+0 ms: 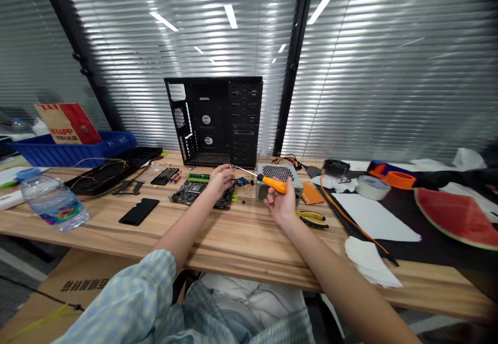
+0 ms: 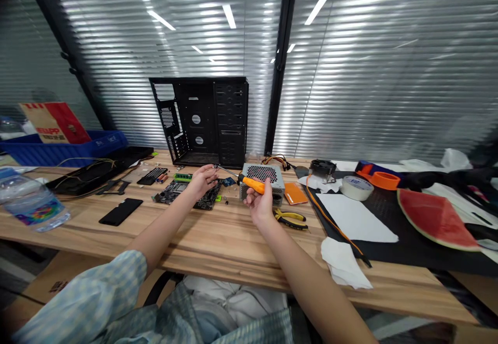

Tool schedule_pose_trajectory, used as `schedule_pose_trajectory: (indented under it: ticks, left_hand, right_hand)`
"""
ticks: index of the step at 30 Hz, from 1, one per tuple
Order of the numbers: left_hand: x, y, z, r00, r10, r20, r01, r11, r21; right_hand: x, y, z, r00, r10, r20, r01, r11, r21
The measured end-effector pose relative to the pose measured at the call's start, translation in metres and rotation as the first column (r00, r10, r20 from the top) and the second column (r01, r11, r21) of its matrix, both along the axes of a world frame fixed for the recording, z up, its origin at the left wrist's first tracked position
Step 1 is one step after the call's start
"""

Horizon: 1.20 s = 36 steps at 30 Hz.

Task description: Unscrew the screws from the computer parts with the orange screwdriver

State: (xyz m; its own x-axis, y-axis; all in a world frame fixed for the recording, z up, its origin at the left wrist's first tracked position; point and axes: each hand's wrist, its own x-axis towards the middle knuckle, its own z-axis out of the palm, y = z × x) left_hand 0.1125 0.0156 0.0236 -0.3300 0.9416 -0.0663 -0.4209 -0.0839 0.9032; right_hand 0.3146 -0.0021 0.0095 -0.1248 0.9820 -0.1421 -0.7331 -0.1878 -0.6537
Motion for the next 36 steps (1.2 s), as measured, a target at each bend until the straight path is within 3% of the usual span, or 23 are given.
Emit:
schedule_pose_trajectory:
  ticks: [22, 36]
  left_hand:
    - [-0.0032, 0.0007, -0.0016, 1.000, -0.020, -0.001, 0.020, 0.999, -0.044]
    - [-0.0023, 0.0020, -0.0022, 0.999, 0.041, -0.034, -0.043, 0.998, -0.050]
  right_hand:
    - [0.0001, -0.0007, 0.0014, 1.000, -0.003, 0.018, 0.003, 1.000, 0.008]
    - [0.0001, -0.0003, -0.0021, 1.000, 0.011, 0.018, -0.011, 0.999, 0.041]
